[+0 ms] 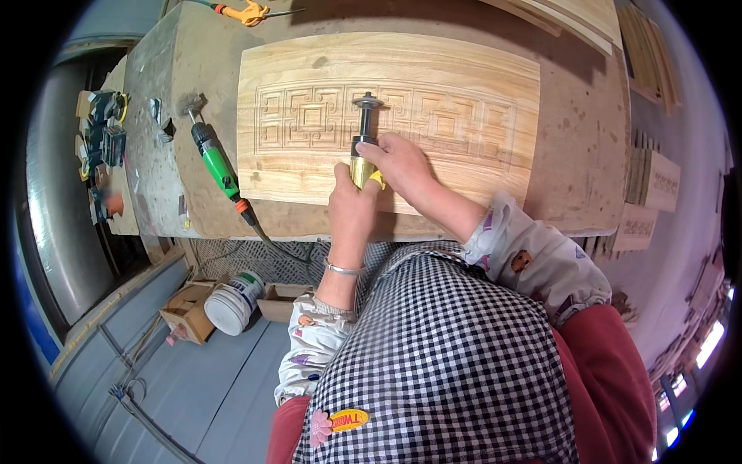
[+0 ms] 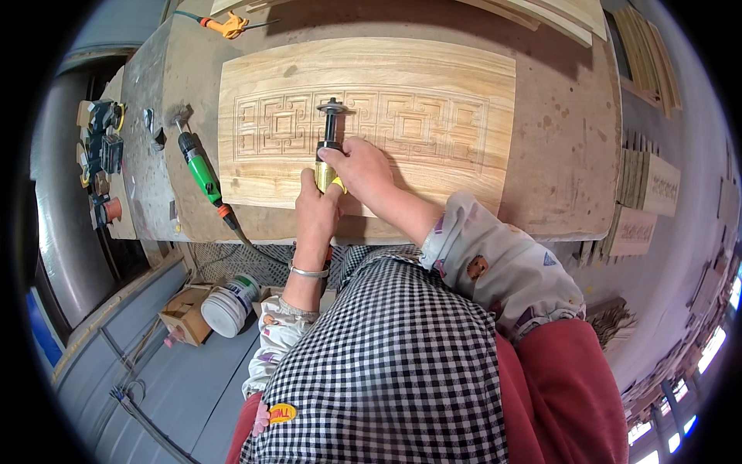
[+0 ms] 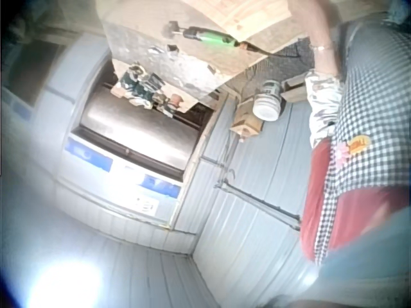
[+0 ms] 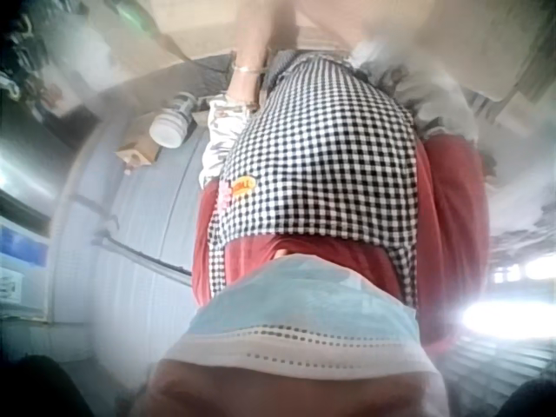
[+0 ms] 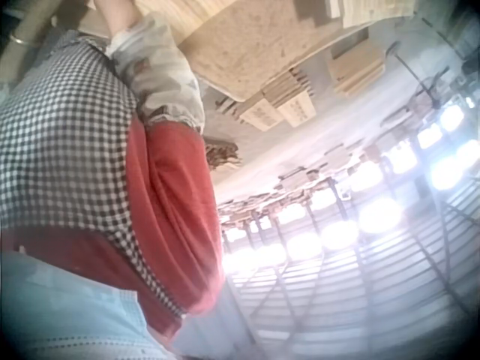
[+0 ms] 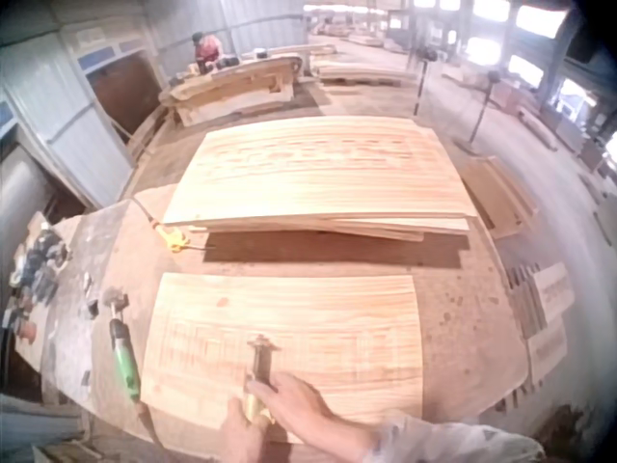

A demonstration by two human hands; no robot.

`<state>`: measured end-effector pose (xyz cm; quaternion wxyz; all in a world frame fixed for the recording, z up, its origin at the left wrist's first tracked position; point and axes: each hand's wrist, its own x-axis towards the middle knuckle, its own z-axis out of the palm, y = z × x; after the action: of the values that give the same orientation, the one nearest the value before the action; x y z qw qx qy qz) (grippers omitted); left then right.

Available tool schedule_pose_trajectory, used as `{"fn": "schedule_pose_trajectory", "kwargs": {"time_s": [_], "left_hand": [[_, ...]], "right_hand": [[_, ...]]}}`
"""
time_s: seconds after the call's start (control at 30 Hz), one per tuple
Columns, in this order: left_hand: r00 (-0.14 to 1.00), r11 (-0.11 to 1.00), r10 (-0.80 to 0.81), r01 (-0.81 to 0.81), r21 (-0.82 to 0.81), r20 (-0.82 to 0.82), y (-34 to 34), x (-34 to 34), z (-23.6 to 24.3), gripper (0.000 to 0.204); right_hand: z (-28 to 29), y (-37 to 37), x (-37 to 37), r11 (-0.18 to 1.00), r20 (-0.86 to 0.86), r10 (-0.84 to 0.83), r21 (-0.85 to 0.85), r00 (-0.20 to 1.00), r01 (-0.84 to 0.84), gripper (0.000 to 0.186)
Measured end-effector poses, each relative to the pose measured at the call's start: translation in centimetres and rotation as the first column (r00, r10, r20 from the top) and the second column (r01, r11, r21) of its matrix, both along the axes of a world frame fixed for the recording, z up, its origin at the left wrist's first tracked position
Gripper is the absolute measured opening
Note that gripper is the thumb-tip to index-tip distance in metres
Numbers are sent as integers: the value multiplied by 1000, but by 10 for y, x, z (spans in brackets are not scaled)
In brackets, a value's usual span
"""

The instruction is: The person uses a rotary tool to carve a geometric pattern into a wooden board. They then switch to a wire brush attachment to clean the carved surface, removing dust and debris from the grooves.

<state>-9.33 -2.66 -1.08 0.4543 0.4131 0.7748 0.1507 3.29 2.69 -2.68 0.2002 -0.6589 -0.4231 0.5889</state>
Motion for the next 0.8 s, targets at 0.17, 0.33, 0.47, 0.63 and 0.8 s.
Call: {"fn": "schedule_pose_trajectory", "kwargs": {"time_s": [0.17, 0.33, 0.47, 0.63, 0.8], "left_hand": [[996, 995, -90, 89, -38, -12, 4, 7, 15, 41], [1000, 1000, -29, 29, -4, 2, 0, 5, 10, 42], [998, 998, -55, 54, -10, -28, 2, 1, 10, 42], [999, 999, -37, 37, -4, -27, 1, -3, 10, 41], [991, 977, 102, -115, 177, 83, -25, -22, 4, 24]], "right_hand": [[-5, -8, 9, 999, 7, -37, 23, 999, 37, 48], [-8, -5, 5, 998, 19, -1, 55, 1000, 0, 49], [-9, -3, 2, 999, -14, 5, 44, 1000, -4, 50], [-7, -5, -2, 999, -24, 13, 43, 1000, -12, 49], [16, -13, -21, 992, 11, 125, 33, 992, -125, 50]]}}
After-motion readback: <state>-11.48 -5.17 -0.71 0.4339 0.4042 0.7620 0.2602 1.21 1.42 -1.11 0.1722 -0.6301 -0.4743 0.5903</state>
